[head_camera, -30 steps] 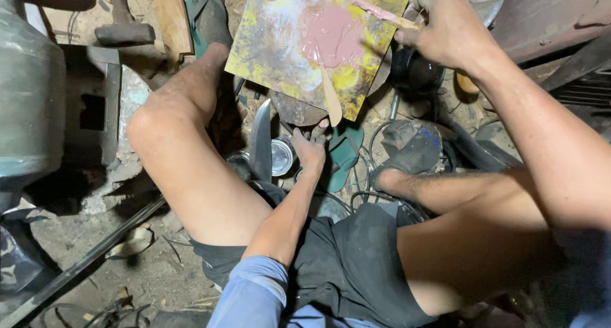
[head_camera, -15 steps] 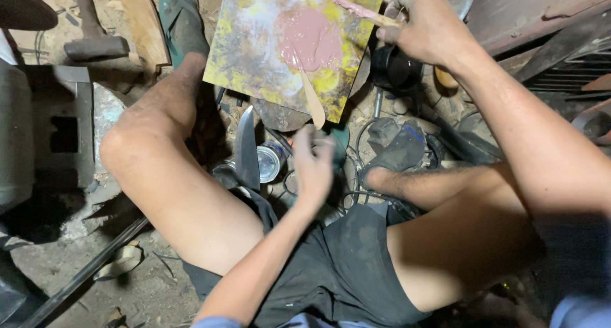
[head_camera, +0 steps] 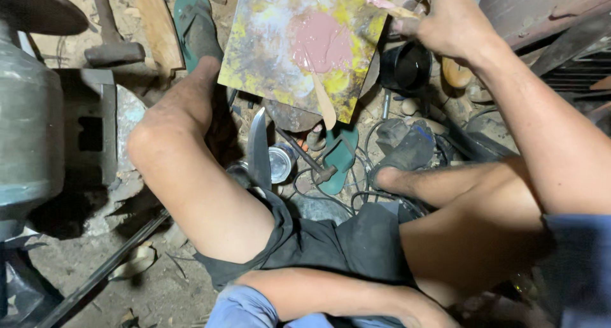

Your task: The person sits on the floor and applies pink paint to the top surface of a small wooden object using a small brush. The person repeatedly dips the brush into the paint on a yellow board and carefully coats the object's surface.

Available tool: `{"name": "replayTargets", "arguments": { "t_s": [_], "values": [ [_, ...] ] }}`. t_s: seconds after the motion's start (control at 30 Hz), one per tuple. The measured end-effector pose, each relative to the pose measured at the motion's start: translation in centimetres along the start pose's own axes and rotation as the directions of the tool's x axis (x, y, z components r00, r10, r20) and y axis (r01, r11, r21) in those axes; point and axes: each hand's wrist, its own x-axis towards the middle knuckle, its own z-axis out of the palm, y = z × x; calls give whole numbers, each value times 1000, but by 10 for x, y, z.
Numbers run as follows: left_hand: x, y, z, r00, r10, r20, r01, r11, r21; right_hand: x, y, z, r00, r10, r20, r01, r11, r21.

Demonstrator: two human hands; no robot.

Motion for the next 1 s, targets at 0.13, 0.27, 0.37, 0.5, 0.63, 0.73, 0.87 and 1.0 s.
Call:
{"name": "replayTargets", "arguments": {
  "t_s": [0.13,0.27,0.37,0.5,0.63,0.73,0.87,1.0],
  "values": [
    [-2,-2,-9,998,-54,29,56,997,-62,-2,-1,-2,999,39,2,-39,998,-54],
    [-11,-11,-38,990,-130,49,138,970,-202,-2,2,-1,997,68,22,-68,997,-37],
    [-34,-31,-81,966,-256,38,250,885,-393,-2,7,9,997,74,32,-72,996,-45],
    [-79,-78,-157,884,-444,-145,162,583,-796,2,13,20,999,21,40,-15,991,-130],
    [-90,-109,-197,784,-426,-452,-203,511,-835,12,8,31,985,112,130,-88,980,-178],
    [-85,-124,-222,716,-443,-540,-246,564,-789,17,5,43,987,73,145,-45,982,-186],
    [-85,-139,-243,646,-464,-606,-257,616,-745,21,19,57,991,5,136,11,992,-122],
    [-84,-145,-244,538,-402,-741,-561,486,-670,25,39,70,986,103,129,-81,983,-164]
  ]
}}
